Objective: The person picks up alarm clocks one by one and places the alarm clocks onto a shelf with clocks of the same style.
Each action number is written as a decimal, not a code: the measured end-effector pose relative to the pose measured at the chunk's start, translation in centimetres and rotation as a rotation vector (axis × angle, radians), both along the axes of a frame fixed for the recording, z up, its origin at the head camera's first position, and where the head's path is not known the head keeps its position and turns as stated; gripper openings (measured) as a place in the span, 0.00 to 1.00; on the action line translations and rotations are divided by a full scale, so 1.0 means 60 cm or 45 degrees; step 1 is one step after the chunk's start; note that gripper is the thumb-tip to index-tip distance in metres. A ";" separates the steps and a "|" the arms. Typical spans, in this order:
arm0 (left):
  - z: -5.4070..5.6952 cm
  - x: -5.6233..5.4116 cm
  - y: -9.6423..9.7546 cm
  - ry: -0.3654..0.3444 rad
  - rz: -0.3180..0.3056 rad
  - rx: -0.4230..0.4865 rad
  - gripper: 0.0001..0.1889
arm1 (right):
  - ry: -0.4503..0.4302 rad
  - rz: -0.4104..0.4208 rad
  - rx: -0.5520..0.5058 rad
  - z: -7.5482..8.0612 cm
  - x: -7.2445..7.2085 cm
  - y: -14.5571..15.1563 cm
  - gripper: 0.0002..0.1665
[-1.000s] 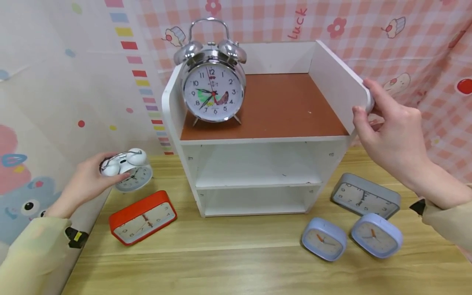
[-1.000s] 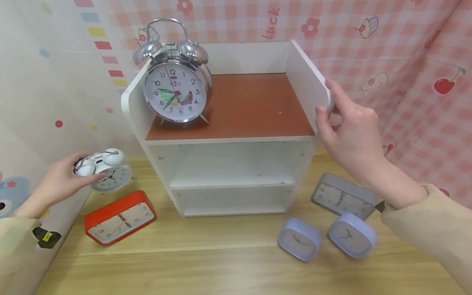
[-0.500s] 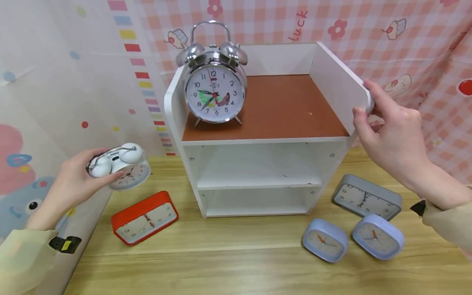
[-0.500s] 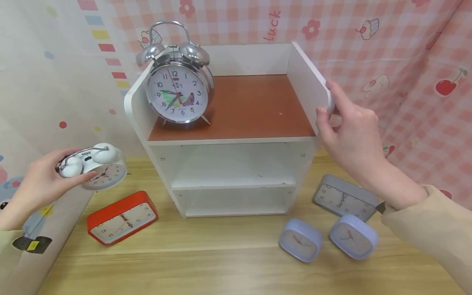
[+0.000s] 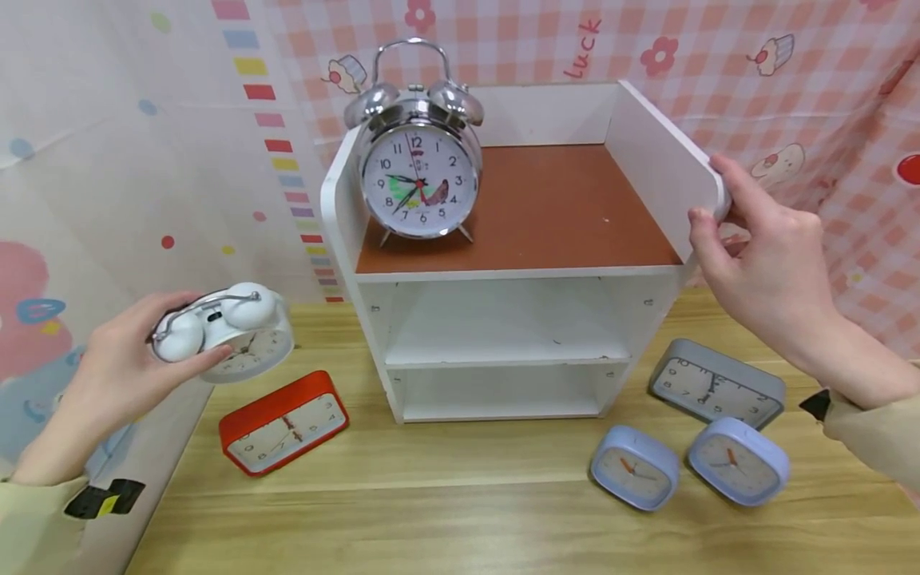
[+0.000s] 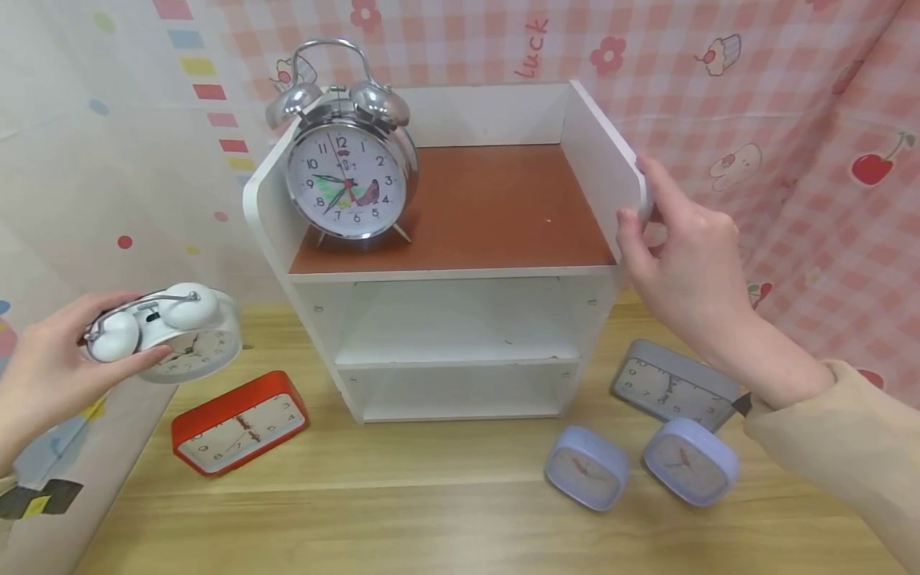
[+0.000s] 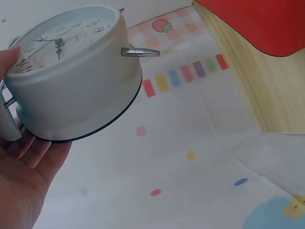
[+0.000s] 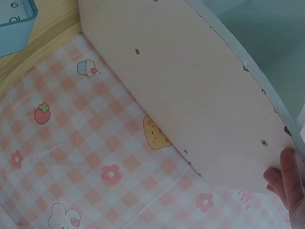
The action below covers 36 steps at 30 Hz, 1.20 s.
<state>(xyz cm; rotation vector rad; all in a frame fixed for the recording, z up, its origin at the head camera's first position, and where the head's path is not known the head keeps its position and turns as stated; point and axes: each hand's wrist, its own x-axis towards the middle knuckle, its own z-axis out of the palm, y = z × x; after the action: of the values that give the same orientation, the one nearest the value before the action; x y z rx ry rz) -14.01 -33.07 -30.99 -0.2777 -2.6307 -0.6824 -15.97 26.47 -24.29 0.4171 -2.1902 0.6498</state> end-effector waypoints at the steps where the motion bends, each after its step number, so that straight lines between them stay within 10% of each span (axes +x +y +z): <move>1: 0.002 0.004 0.001 0.003 -0.001 -0.003 0.34 | 0.001 0.003 -0.004 0.000 0.000 0.000 0.29; 13: 0.025 0.037 0.040 0.250 -0.152 0.002 0.38 | 0.004 0.011 -0.013 -0.003 0.000 0.001 0.29; 36: 0.050 0.060 0.115 0.373 -0.611 0.144 0.40 | 0.001 0.032 -0.007 0.000 0.003 0.000 0.30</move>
<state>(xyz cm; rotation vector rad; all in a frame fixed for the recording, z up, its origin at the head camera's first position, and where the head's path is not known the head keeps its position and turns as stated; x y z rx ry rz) -10.38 -26.19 -28.00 -0.9195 -2.2473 -0.8606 -15.79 26.45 -24.28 0.4425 -2.1847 0.6693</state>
